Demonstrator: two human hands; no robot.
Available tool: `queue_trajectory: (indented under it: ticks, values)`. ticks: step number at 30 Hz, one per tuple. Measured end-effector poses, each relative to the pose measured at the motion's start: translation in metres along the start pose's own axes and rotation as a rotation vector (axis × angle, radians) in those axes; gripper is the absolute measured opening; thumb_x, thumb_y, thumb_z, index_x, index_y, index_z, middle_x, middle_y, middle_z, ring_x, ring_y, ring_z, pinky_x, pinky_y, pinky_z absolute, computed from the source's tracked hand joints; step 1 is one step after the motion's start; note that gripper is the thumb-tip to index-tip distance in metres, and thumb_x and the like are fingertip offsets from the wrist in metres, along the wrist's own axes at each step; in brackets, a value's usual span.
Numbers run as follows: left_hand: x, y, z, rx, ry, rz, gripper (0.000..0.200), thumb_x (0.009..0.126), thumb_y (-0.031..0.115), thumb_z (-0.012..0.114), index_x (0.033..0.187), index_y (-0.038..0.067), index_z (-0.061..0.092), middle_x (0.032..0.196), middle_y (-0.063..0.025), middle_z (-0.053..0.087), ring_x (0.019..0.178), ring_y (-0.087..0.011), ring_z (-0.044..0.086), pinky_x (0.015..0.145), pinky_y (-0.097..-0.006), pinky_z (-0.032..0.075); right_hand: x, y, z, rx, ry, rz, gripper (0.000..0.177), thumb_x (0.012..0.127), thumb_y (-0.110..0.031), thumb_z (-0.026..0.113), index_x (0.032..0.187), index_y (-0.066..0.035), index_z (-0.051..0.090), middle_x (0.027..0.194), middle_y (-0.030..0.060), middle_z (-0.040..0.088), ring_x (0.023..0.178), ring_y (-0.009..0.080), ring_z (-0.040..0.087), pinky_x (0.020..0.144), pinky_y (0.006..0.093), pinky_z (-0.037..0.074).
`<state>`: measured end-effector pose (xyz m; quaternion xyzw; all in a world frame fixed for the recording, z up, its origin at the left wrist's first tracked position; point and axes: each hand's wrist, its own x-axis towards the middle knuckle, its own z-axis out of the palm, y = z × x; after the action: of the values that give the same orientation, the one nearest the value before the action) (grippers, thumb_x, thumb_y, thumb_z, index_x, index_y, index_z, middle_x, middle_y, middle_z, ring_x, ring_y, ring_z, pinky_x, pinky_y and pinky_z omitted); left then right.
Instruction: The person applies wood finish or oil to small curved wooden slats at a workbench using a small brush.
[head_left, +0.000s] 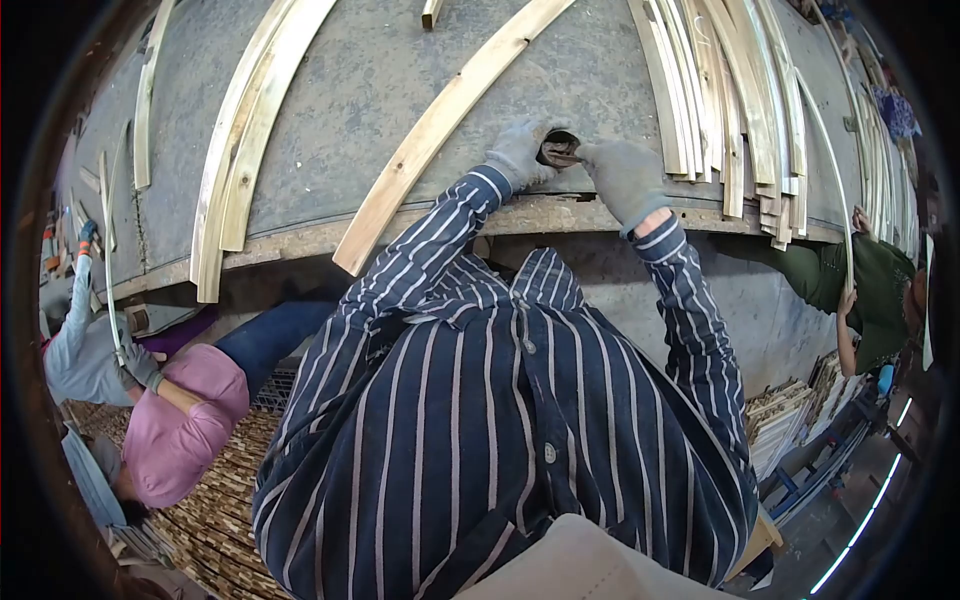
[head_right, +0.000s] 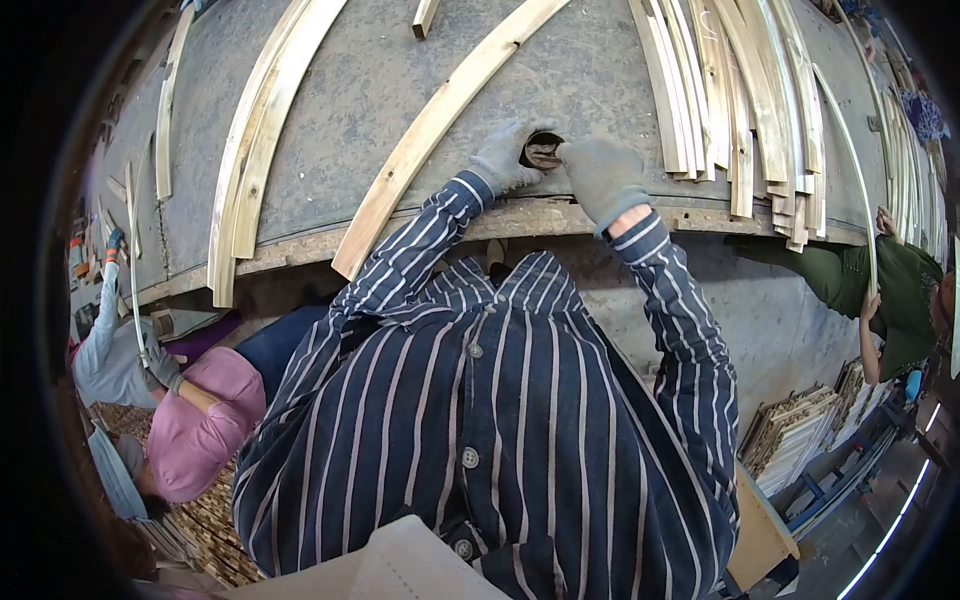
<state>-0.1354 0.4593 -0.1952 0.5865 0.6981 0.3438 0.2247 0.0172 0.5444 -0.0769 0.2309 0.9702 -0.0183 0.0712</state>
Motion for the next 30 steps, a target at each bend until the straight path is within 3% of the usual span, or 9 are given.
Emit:
queue_trajectory:
  ticks: [6, 12, 15, 17, 18, 21, 23, 27, 30]
  values:
    - [-0.001, 0.004, -0.007, -0.012, -0.049, -0.039, 0.062, 0.063, 0.026, 0.078, 0.121, 0.015, 0.059, 0.114, -0.0154, 0.06, 0.112, -0.0344, 0.054, 0.098, -0.0409, 0.044, 0.008, -0.006, 0.0, 0.031, -0.087, 0.048, 0.019, 0.087, -0.024, 0.059, 0.099, -0.017, 0.072, 0.089, 0.011, 0.069, 0.084, 0.0303, 0.067, 0.072, 0.0431, 0.052]
    - [-0.001, 0.004, -0.007, -0.048, -0.056, -0.064, 0.062, 0.061, 0.024, 0.08, 0.119, 0.015, 0.06, 0.114, -0.0155, 0.06, 0.111, -0.0341, 0.055, 0.097, -0.0407, 0.044, 0.004, 0.009, 0.005, 0.362, -0.148, 0.201, 0.021, 0.083, -0.026, 0.063, 0.096, -0.016, 0.075, 0.087, 0.0112, 0.07, 0.083, 0.0316, 0.067, 0.072, 0.0411, 0.052]
    - [0.0, 0.003, -0.005, -0.081, -0.056, -0.058, 0.065, 0.06, 0.023, 0.081, 0.12, 0.015, 0.059, 0.115, -0.0153, 0.06, 0.112, -0.0337, 0.054, 0.097, -0.0403, 0.043, 0.001, 0.021, 0.013, 0.528, -0.141, 0.232, 0.022, 0.082, -0.028, 0.067, 0.095, -0.013, 0.076, 0.076, 0.011, 0.07, 0.068, 0.0259, 0.067, 0.064, 0.0356, 0.051]
    - [0.0, 0.003, -0.005, -0.067, -0.041, -0.066, 0.066, 0.059, 0.021, 0.081, 0.121, 0.015, 0.058, 0.116, -0.0151, 0.06, 0.113, -0.0337, 0.054, 0.098, -0.0401, 0.043, -0.006, 0.021, 0.005, 0.855, -0.189, 0.296, 0.025, 0.085, -0.022, 0.069, 0.1, -0.002, 0.073, 0.06, 0.0037, 0.062, 0.049, 0.0061, 0.053, 0.044, 0.022, 0.039]
    - [-0.001, 0.003, -0.006, -0.073, -0.032, -0.043, 0.068, 0.059, 0.021, 0.081, 0.122, 0.015, 0.057, 0.117, -0.0147, 0.059, 0.113, -0.0339, 0.053, 0.098, -0.0402, 0.043, -0.011, 0.018, -0.003, 0.976, -0.215, 0.351, 0.023, 0.086, -0.019, 0.068, 0.096, 0.001, 0.073, 0.06, -0.0008, 0.059, 0.049, 0.0029, 0.05, 0.041, 0.0181, 0.034]
    - [-0.012, 0.007, -0.012, 0.004, 0.021, 0.028, 0.069, 0.065, 0.021, 0.079, 0.128, 0.013, 0.052, 0.121, -0.0152, 0.058, 0.116, -0.034, 0.052, 0.101, -0.041, 0.04, -0.022, 0.017, -0.005, 1.038, -0.17, 0.348, 0.02, 0.087, -0.018, 0.067, 0.095, 0.0, 0.072, 0.061, -0.0009, 0.059, 0.048, 0.0028, 0.049, 0.041, 0.0178, 0.033]
    - [-0.041, 0.002, -0.018, 0.156, 0.237, 0.08, 0.063, 0.07, 0.024, 0.077, 0.127, 0.011, 0.054, 0.12, -0.0146, 0.058, 0.114, -0.0336, 0.053, 0.099, -0.0418, 0.041, -0.03, 0.009, -0.007, 1.066, -0.123, 0.38, 0.02, 0.087, -0.017, 0.066, 0.095, 0.001, 0.071, 0.061, -0.0006, 0.059, 0.048, 0.0036, 0.05, 0.043, 0.0187, 0.036]
    - [-0.144, 0.002, -0.089, 0.49, 0.435, -0.353, 0.059, 0.072, 0.029, 0.077, 0.123, 0.008, 0.057, 0.119, -0.0137, 0.056, 0.11, -0.0325, 0.051, 0.095, -0.0433, 0.042, -0.033, -0.014, 0.005, 1.164, 0.0, 0.429, 0.016, 0.087, -0.013, 0.065, 0.096, 0.0, 0.069, 0.066, 0.0003, 0.06, 0.052, 0.0042, 0.053, 0.045, 0.0198, 0.039]
    - [-0.2, -0.02, -0.108, 0.694, 0.238, -0.64, 0.07, 0.07, 0.035, 0.077, 0.126, 0.003, 0.052, 0.116, -0.0149, 0.052, 0.109, -0.0318, 0.05, 0.091, -0.0426, 0.044, -0.022, -0.044, 0.018, 1.235, 0.083, 0.261, 0.014, 0.088, -0.01, 0.064, 0.097, -0.001, 0.069, 0.068, 0.0013, 0.061, 0.053, 0.0046, 0.054, 0.047, 0.0207, 0.041]
